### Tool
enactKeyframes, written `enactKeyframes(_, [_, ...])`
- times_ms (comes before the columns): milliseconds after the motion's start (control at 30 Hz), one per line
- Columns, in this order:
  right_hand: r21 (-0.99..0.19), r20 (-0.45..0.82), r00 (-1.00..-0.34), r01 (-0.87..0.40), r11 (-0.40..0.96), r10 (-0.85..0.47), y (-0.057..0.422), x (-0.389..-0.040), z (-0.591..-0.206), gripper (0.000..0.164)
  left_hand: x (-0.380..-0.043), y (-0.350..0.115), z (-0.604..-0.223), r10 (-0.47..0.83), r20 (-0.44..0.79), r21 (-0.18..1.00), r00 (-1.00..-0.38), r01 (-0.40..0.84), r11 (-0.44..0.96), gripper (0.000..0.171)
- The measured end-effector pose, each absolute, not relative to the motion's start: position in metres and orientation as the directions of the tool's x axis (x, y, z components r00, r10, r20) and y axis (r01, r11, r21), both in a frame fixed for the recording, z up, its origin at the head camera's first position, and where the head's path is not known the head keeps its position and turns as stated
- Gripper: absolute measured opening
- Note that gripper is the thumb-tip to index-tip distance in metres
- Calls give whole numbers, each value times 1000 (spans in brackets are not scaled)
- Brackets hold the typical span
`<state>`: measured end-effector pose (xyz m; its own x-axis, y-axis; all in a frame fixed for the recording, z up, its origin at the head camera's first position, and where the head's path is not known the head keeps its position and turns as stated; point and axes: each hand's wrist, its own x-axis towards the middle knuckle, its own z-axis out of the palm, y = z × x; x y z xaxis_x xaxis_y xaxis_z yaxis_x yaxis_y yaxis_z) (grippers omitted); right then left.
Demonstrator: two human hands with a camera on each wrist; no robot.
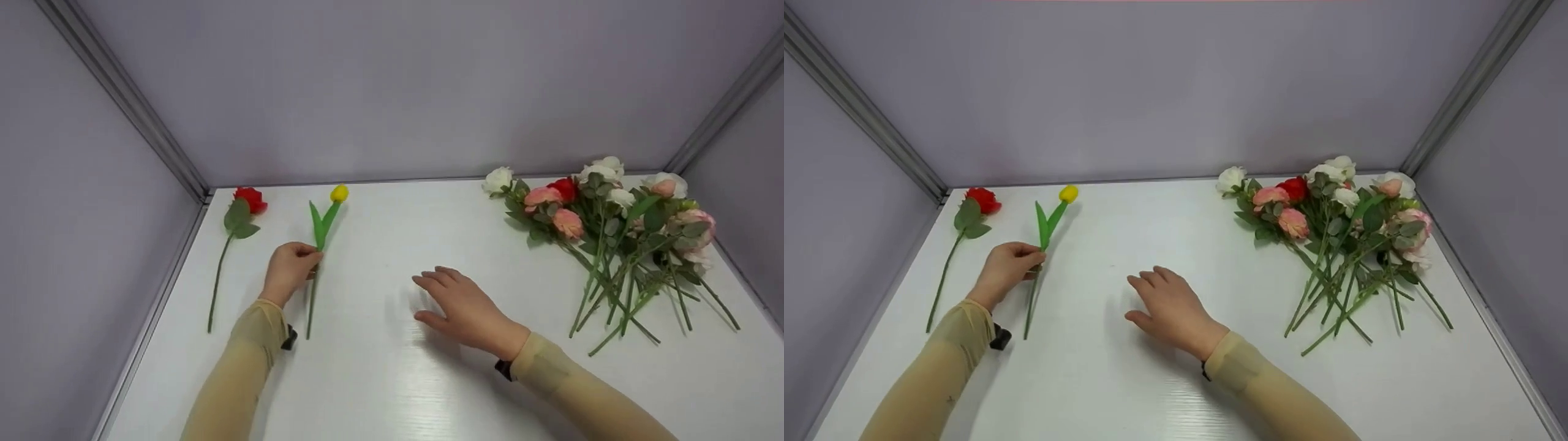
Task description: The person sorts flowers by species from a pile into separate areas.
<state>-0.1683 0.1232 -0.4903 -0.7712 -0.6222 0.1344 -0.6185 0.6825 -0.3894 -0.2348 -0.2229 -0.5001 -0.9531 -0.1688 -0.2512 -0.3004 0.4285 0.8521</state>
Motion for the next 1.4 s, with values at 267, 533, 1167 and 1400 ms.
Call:
enactKeyframes(267, [-253,59,-702,-698,670,-710,91,-170,-482,67,-251,-261,-511,-268,-203,733,-942,-328,596,27])
enactKeyframes(533, [-186,22,-672,-730,658,-740,82,-166,-489,75,-256,-265,-512,-276,-86,691,-957,-256,675,25])
enactKeyframes(1167, [-291,92,-852,-518,804,-515,180,-188,-501,60,-241,-203,-497,2,126,558,-992,73,827,64])
enactKeyframes(1400, [-482,60,-975,-215,850,-212,266,-206,-496,33,-202,-120,-492,393,149,343,-908,420,840,73])
